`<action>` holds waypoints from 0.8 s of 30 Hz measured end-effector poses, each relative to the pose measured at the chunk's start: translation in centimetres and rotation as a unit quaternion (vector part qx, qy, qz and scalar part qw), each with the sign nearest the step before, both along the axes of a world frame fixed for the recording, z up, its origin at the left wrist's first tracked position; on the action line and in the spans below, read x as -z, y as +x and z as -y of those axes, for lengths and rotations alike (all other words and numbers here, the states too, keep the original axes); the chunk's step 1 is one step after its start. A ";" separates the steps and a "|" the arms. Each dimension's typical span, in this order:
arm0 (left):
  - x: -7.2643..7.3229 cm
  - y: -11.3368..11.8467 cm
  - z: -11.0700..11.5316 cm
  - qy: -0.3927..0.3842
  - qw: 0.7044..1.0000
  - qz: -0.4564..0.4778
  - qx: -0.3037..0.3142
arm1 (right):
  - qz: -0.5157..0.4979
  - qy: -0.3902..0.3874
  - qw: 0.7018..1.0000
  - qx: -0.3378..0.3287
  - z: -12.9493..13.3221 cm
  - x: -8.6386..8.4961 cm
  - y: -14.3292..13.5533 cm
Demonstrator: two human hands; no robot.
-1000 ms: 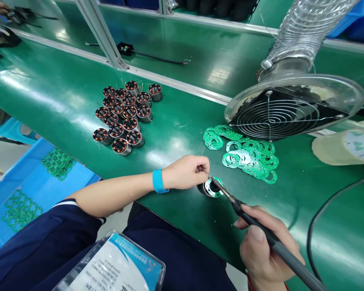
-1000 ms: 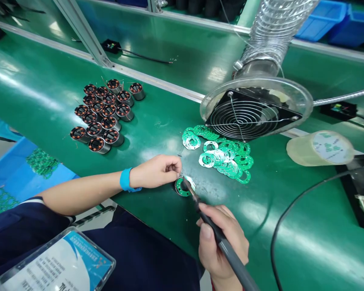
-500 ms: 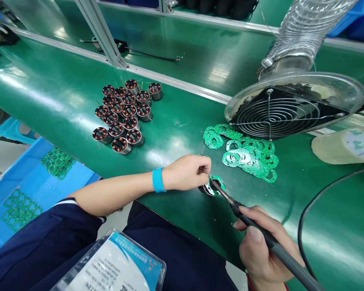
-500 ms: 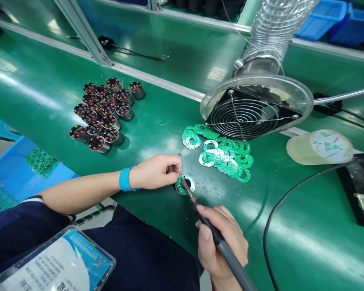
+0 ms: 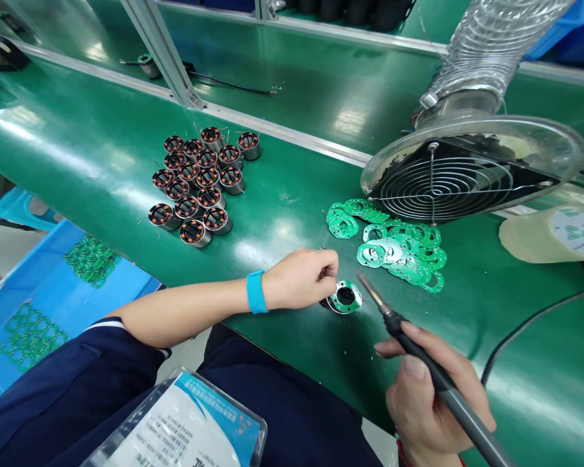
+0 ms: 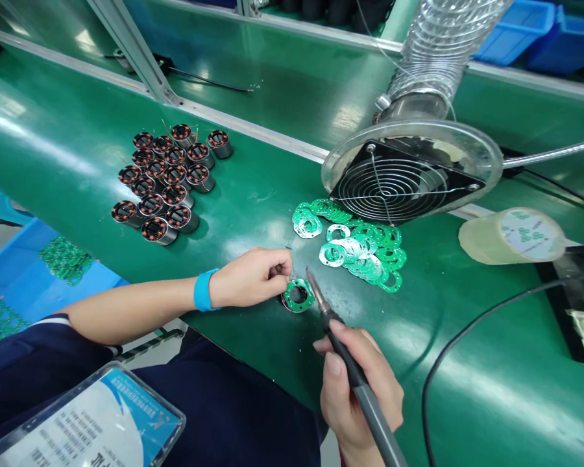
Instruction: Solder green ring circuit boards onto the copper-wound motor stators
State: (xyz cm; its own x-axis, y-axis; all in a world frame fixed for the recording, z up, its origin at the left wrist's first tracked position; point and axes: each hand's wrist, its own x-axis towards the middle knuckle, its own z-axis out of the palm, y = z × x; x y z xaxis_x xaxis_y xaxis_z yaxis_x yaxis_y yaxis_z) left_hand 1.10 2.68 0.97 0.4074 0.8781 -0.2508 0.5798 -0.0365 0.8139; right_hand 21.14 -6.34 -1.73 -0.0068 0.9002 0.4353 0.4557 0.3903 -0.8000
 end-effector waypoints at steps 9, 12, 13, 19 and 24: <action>0.0 0.0 0.1 0.023 0.999 -0.019 0.012 | 0.201 -0.014 0.973 -0.112 -3.1 -0.9 -1.9; 0.0 0.0 0.0 0.017 1.000 -0.010 0.015 | 0.217 -0.023 0.967 -0.134 -3.5 -0.5 -2.0; 0.0 -0.1 -0.1 0.012 1.000 -0.005 0.016 | 0.213 -0.029 0.967 -0.139 -3.5 -0.4 -2.0; 0.0 -1.7 -1.1 -0.083 0.992 0.095 0.030 | 0.202 -0.033 0.971 -0.124 -4.1 0.1 -1.7; 0.3 -2.3 -1.7 -0.127 0.979 0.152 0.057 | 0.253 0.020 0.965 -0.067 -4.7 0.6 -2.2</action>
State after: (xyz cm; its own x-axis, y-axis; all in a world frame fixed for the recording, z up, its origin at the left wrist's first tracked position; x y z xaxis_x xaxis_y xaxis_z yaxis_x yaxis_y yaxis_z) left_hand -1.15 4.38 0.63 0.5883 0.7479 -0.3076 0.3139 0.1394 0.9392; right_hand 18.98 -1.68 -2.34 -0.3423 0.8590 0.3807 0.7270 0.4989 -0.4719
